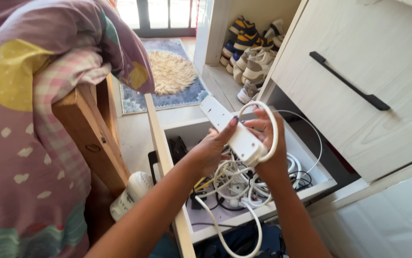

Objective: The person sorts through a drawer containing tangled cords and small appliances. They pick up a hair straightener, a blue cloth, a white humidifier, and a power strip, briefly inspecting each item before placing them back into the drawer.

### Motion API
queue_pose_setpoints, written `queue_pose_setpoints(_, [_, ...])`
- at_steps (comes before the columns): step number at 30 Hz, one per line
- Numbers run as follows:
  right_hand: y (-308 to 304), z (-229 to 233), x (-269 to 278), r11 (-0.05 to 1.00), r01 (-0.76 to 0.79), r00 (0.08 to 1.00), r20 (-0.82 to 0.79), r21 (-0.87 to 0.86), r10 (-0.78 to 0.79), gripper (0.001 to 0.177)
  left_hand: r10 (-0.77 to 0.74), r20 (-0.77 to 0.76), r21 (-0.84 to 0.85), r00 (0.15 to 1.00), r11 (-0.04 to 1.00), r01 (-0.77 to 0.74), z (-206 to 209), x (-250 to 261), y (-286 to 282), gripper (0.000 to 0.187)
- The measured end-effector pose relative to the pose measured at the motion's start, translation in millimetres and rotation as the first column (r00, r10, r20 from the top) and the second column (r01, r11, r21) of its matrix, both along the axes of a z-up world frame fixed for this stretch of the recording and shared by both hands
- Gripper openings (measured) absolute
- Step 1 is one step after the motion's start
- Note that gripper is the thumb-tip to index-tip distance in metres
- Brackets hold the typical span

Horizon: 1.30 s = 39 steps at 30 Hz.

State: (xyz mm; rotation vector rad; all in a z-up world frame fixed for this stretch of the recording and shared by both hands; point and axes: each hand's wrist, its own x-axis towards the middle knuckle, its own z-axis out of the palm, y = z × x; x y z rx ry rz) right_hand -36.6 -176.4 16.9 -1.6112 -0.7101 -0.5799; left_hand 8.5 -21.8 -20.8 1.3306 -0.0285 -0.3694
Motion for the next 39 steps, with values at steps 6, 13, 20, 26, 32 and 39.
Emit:
queue_pose_setpoints(6, [1.8, -9.4, 12.0, 0.865, -0.186, 0.945, -0.157, 0.466, 0.288, 0.078, 0.110, 0.263, 0.544, 0.958, 0.804, -0.242, -19.3, -1.1, -12.7, 0.119])
queue_pose_setpoints(13, [5.1, -26.7, 15.0, 0.993, 0.117, 0.973, -0.203, 0.001, -0.114, 0.043, -0.184, 0.326, 0.494, 0.927, 0.869, -0.002, -31.5, -3.0, -24.2, 0.103])
queue_pose_setpoints(20, [-4.6, -5.9, 23.8, 0.939, -0.104, 0.876, -0.417, 0.327, 0.242, 0.061, -0.468, -0.075, -0.336, 0.881, 0.843, 0.419, -11.5, -22.5, -26.6, 0.094])
queue_pose_setpoints(26, [-20.4, -42.4, 46.0, 0.870, -0.147, 0.828, -0.423, 0.471, 0.369, 0.050, -0.506, -0.064, -0.456, 0.860, 0.781, 0.426, 0.4, -30.4, -13.9, 0.085])
queue_pose_setpoints(32, [-23.0, -67.9, 48.0, 0.895, 0.100, 0.889, -0.365, -0.435, -0.276, 0.027, -0.058, 0.283, 0.015, 0.957, 0.998, 0.056, 17.3, -21.2, -15.0, 0.078])
queue_pose_setpoints(39, [-63.8, 21.7, -10.5, 0.625, 0.298, 0.954, 0.215, -0.722, -0.208, 0.016, -0.219, 0.750, 0.632, 0.625, 0.517, -0.577, 42.6, -26.7, -19.7, 0.066])
